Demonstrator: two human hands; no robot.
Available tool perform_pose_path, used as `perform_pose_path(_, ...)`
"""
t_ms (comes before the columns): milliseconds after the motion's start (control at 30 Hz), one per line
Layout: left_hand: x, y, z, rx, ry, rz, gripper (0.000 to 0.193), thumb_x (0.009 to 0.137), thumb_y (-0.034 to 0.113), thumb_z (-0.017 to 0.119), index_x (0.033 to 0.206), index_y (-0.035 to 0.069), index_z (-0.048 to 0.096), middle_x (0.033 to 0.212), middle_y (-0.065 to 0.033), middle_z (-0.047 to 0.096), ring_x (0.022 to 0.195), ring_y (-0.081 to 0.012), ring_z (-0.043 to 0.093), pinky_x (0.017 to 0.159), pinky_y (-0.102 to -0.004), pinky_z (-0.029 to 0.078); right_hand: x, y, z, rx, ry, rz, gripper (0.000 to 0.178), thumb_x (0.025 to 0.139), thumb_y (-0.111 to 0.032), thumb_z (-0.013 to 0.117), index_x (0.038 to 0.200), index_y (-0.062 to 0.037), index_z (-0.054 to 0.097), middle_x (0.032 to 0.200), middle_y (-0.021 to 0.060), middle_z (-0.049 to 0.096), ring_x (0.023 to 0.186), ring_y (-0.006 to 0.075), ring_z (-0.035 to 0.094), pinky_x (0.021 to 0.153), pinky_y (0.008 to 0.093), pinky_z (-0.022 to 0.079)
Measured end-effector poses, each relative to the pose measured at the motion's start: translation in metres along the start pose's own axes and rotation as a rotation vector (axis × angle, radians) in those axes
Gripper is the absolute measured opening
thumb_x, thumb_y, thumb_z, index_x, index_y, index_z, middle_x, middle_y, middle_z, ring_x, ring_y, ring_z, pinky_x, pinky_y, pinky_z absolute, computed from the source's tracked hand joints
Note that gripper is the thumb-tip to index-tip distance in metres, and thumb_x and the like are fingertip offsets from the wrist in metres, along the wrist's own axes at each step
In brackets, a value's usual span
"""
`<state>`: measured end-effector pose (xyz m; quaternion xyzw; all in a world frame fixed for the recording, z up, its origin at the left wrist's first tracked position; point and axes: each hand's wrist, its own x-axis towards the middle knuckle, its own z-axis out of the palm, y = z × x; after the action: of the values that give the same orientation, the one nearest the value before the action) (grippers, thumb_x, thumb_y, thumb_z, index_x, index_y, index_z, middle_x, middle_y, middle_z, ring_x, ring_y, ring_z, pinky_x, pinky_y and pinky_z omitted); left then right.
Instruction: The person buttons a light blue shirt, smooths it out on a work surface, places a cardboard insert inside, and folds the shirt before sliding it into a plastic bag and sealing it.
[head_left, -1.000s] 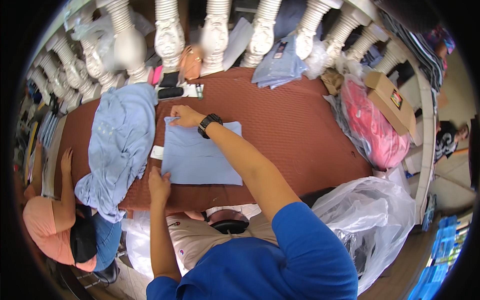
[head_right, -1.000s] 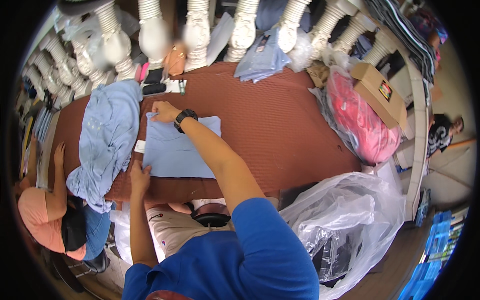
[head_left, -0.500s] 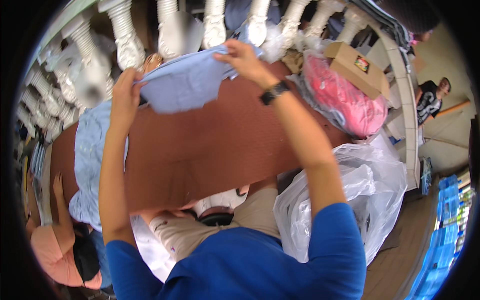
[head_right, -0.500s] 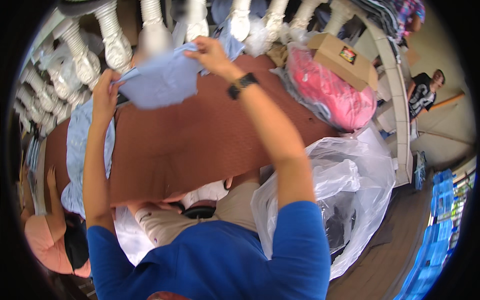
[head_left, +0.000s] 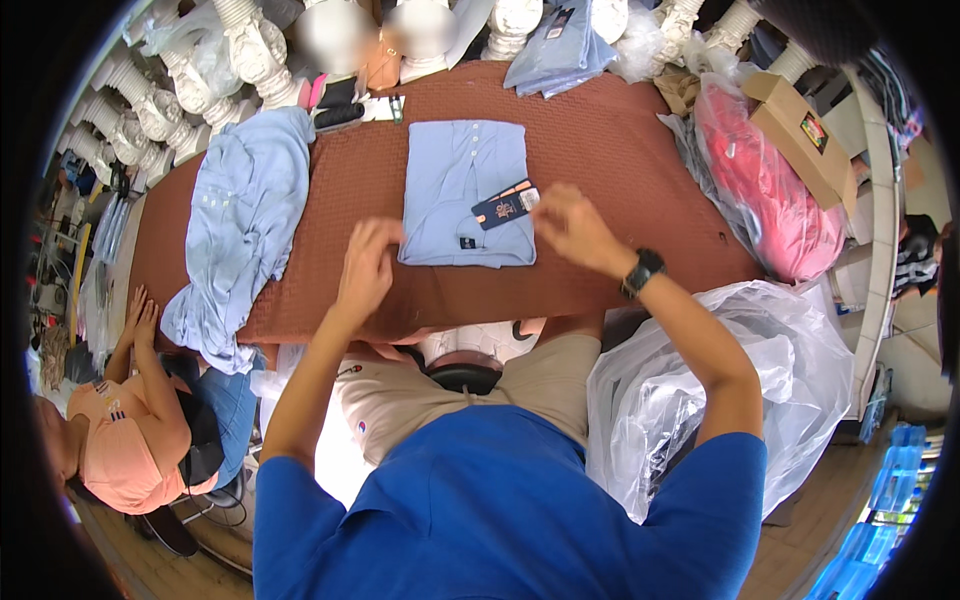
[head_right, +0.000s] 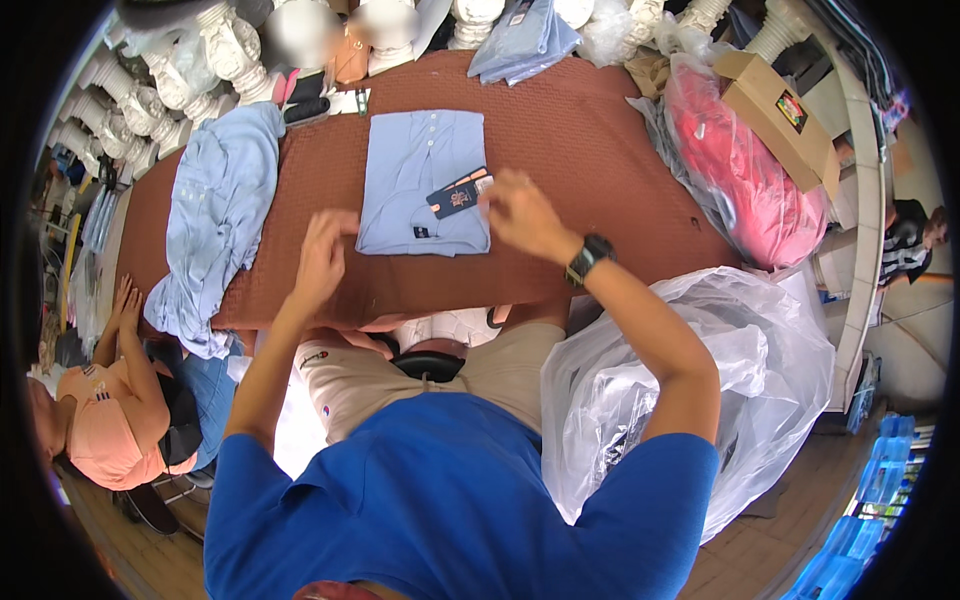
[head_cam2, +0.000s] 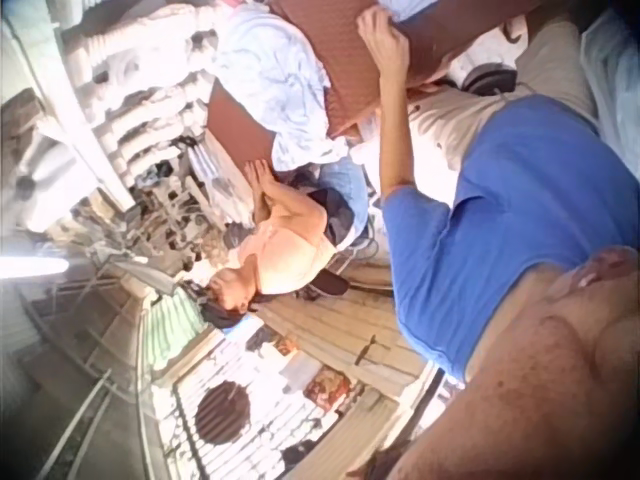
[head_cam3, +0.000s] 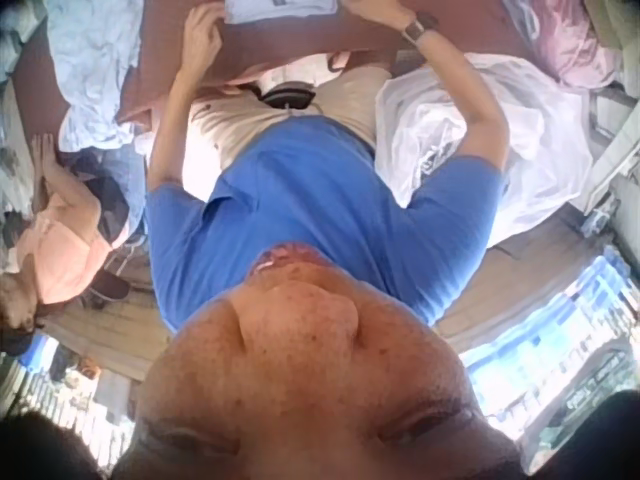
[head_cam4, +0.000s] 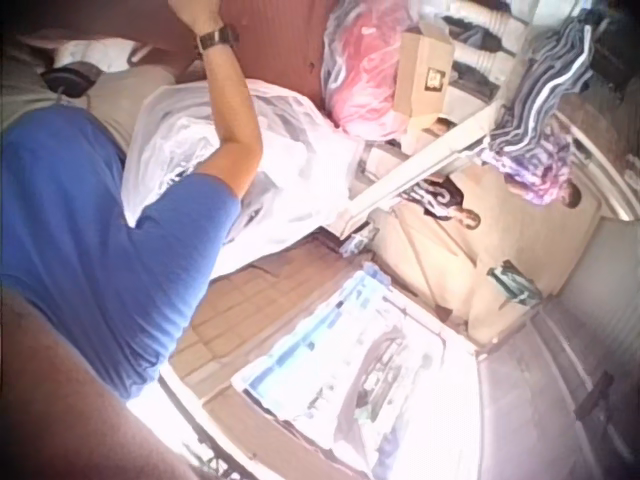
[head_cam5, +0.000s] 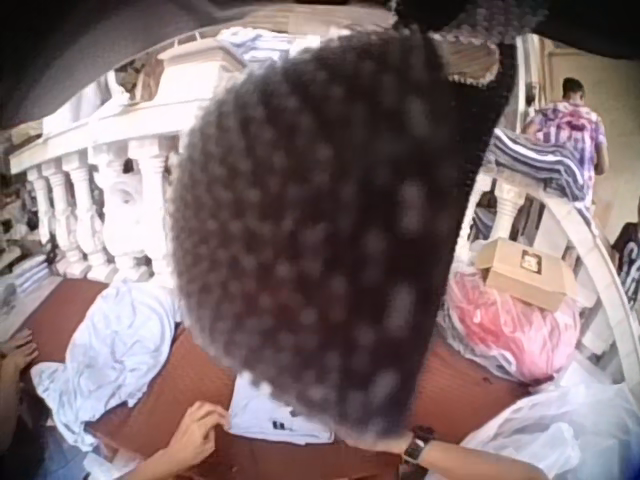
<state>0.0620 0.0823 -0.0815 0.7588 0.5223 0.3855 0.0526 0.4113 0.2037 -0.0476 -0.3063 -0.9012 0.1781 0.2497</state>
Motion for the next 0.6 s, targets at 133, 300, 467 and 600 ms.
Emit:
perform_pose_path(133,0.059,0.005,0.037,-0.041,0.110,0.063,0.034,0.082,-0.005,0.062,0.115,0.003,0.062,0.117,-0.0138,0.058,0.113,-0.0352,0.055,0.098,-0.0435,0.045,0.052,0.016,0.010,-0.010,-0.044,0.182,0.030,0.085,-0.010,0.071,0.115,-0.0103,0.068,0.121,0.0117,0.057,0.114,0.0349,0.052,0.100,0.0426,0.045)
perform_pose_path(300,0.078,-0.018,0.089,0.007,0.049,0.066,0.028,0.080,-0.001,0.068,0.107,0.003,0.065,0.111,-0.0114,0.060,0.109,-0.0328,0.056,0.095,-0.0414,0.046,0.058,0.032,0.057,-0.214,-0.159,0.421,0.065,0.079,-0.023,0.082,0.137,-0.0165,0.054,0.138,0.0137,0.043,0.124,0.0372,0.047,0.103,0.0458,0.044)
perform_pose_path(467,0.077,-0.030,0.098,0.031,-0.090,0.031,0.016,0.083,0.003,0.069,0.099,0.004,0.069,0.106,-0.0092,0.063,0.103,-0.0323,0.058,0.092,-0.0411,0.047,0.053,0.057,0.045,0.048,-0.090,0.467,0.050,0.078,-0.016,0.082,0.124,-0.0101,0.063,0.122,0.0152,0.060,0.106,0.0325,0.061,0.091,0.0407,0.052)
perform_pose_path(600,0.074,-0.041,0.087,-0.186,-0.139,-0.177,0.018,0.092,0.012,0.069,0.108,0.004,0.068,0.114,-0.0071,0.067,0.103,-0.0270,0.060,0.088,-0.0411,0.048,0.089,0.048,0.004,0.102,-0.318,0.340,0.030,0.077,-0.012,0.081,0.105,-0.0042,0.072,0.093,0.0143,0.072,0.084,0.0262,0.069,0.077,0.0371,0.054)
